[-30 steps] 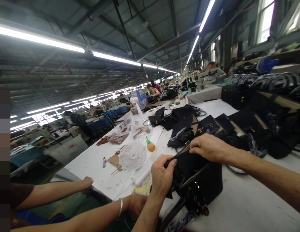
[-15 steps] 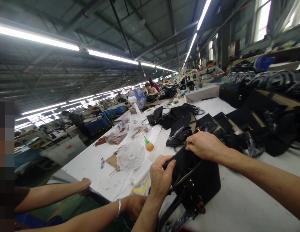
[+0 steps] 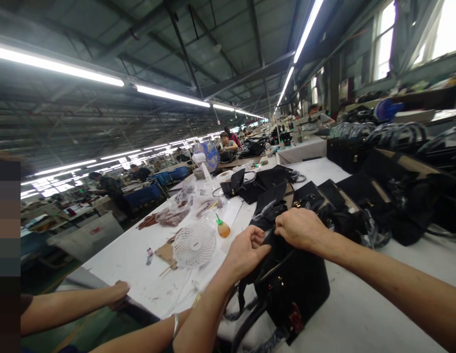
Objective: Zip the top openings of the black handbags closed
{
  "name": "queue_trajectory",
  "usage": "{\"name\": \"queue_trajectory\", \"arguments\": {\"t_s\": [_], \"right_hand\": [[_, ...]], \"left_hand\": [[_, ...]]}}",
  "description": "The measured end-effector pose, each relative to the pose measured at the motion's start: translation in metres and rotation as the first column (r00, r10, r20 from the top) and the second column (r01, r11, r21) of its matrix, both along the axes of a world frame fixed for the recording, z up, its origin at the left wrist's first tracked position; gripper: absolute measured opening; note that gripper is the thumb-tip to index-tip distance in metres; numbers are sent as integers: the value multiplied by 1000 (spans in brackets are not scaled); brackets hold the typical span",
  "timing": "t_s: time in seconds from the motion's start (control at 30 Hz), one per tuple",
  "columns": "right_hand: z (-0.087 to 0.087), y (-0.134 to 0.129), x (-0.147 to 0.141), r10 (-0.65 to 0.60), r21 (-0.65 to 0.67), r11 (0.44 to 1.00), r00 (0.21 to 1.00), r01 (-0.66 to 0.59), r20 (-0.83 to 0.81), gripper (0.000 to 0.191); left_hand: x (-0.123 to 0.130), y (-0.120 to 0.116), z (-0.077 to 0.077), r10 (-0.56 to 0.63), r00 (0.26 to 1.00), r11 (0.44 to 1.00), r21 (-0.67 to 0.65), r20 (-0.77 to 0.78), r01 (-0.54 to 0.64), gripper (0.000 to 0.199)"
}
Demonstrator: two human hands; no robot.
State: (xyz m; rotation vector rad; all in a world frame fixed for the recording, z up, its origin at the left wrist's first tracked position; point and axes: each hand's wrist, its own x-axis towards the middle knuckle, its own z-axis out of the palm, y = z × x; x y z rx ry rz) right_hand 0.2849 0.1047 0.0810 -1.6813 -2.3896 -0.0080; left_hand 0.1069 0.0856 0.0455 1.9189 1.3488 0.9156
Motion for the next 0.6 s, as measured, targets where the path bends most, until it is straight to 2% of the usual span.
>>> {"name": "queue_trajectory", "arguments": {"t_s": [0.1, 0.17, 0.33, 0.47, 0.6], "right_hand": [[-1, 4, 8, 18, 28, 999, 1000, -17, -18, 21], [-1, 7, 21, 25, 13, 1000, 999, -25, -38, 18], [-2, 11, 45, -1, -45, 999, 998, -2, -67, 18], [-5, 12, 41, -74, 15, 997, 997, 75, -15, 20], [-5, 14, 34, -98, 50, 994, 995, 97, 11, 20]], "left_hand": [[3, 13, 6, 26, 979, 999, 28, -202, -21, 20], [2, 17, 7, 33, 963, 999, 34, -267, -25, 23], [5, 11, 7, 47, 955, 997, 66, -293, -29, 25], [10, 8, 9, 45, 950, 998, 59, -308, -28, 23], [10, 11, 8, 36, 945, 998, 52, -325, -20, 22]]}}
